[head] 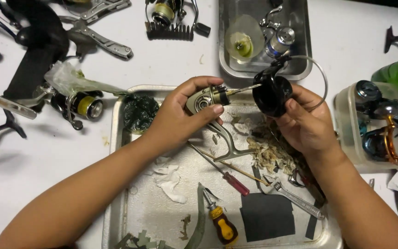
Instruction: Assembling the rotor and body components of a fishing reel using a screwdriver and a small wrench.
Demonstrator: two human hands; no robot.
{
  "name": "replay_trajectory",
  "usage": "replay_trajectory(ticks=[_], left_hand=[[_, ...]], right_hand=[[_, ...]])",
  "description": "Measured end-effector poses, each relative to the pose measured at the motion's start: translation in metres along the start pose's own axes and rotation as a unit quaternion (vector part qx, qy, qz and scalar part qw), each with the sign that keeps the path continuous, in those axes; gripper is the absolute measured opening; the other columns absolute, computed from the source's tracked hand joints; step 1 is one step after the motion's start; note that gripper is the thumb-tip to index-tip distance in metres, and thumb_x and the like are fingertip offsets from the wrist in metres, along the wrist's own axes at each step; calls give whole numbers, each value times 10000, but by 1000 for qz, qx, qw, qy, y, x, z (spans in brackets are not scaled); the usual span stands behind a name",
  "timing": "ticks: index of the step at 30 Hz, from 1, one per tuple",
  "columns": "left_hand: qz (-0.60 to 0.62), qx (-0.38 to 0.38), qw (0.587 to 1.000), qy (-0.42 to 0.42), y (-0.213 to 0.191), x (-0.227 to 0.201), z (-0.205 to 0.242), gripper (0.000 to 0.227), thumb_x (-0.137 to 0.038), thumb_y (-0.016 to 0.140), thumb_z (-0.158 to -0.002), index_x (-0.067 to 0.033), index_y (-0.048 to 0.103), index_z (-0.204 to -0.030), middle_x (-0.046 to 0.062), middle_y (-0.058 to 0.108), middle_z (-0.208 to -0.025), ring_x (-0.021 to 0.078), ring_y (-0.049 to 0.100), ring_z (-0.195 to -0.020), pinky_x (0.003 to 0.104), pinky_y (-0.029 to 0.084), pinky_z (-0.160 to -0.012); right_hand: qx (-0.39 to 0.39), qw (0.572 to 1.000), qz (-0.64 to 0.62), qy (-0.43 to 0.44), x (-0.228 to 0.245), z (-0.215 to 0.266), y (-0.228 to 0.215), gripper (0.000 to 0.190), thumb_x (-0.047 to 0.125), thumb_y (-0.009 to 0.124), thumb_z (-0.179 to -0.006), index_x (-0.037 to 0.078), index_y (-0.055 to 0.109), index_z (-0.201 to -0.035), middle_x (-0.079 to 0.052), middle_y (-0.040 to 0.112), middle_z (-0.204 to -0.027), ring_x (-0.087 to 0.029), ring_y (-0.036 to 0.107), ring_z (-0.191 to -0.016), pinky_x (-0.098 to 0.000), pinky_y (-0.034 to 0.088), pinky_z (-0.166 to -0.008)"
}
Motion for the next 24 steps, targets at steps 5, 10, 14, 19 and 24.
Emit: replay_trajectory(ticks=[5,10,14,19,24], left_hand=[[-86,-6,994,-73,11,-13,-2,477,-179,723,-880,-90,560,-1319,150,571,-1340,186,751,-830,292,687,-661],[-259,-5,960,-107,11,-11,0,458,-413,695,-850,-277,586,-1274,41,598,-1439,262,587,-1315,495,518,-1052],[-263,1,960,-92,13,-9,1,463,-384,701,-858,-261,574,-1287,49,604,-1434,271,566,-1341,531,448,-1097],[-265,7,961,-77,14,-11,1,469,-387,694,-868,-251,568,-1299,48,601,-1443,269,547,-1368,531,396,-1136],[-272,12,961,-47,17,-16,2,459,-392,686,-887,-227,573,-1300,36,622,-1405,236,568,-1337,461,424,-1120]], right_hand=[[-6,999,14,34,2,5,4,365,123,659,-960,-44,611,-1280,-211,697,-1174,-315,733,-1069,-390,629,-935],[1,997,59,39,1,8,3,426,165,714,-960,-21,609,-1329,-34,639,-1040,-47,395,-624,-151,302,-568],[2,993,114,27,3,10,6,444,211,726,-963,-2,610,-1336,-13,630,-987,-42,431,-636,-167,302,-567],[-8,989,146,28,2,14,3,419,159,698,-975,14,607,-1357,-18,640,-1003,-57,461,-673,-186,324,-577],[3,910,413,-36,22,15,21,463,289,663,-969,36,596,-1351,-177,645,-1354,-260,625,-1269,-345,522,-1097]])
Point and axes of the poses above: each hand's wrist, its own z-axis away from the middle knuckle, its own y-axis out of the palm, x = y × z, the point moved 9 cm from there along -z, towards the middle knuckle
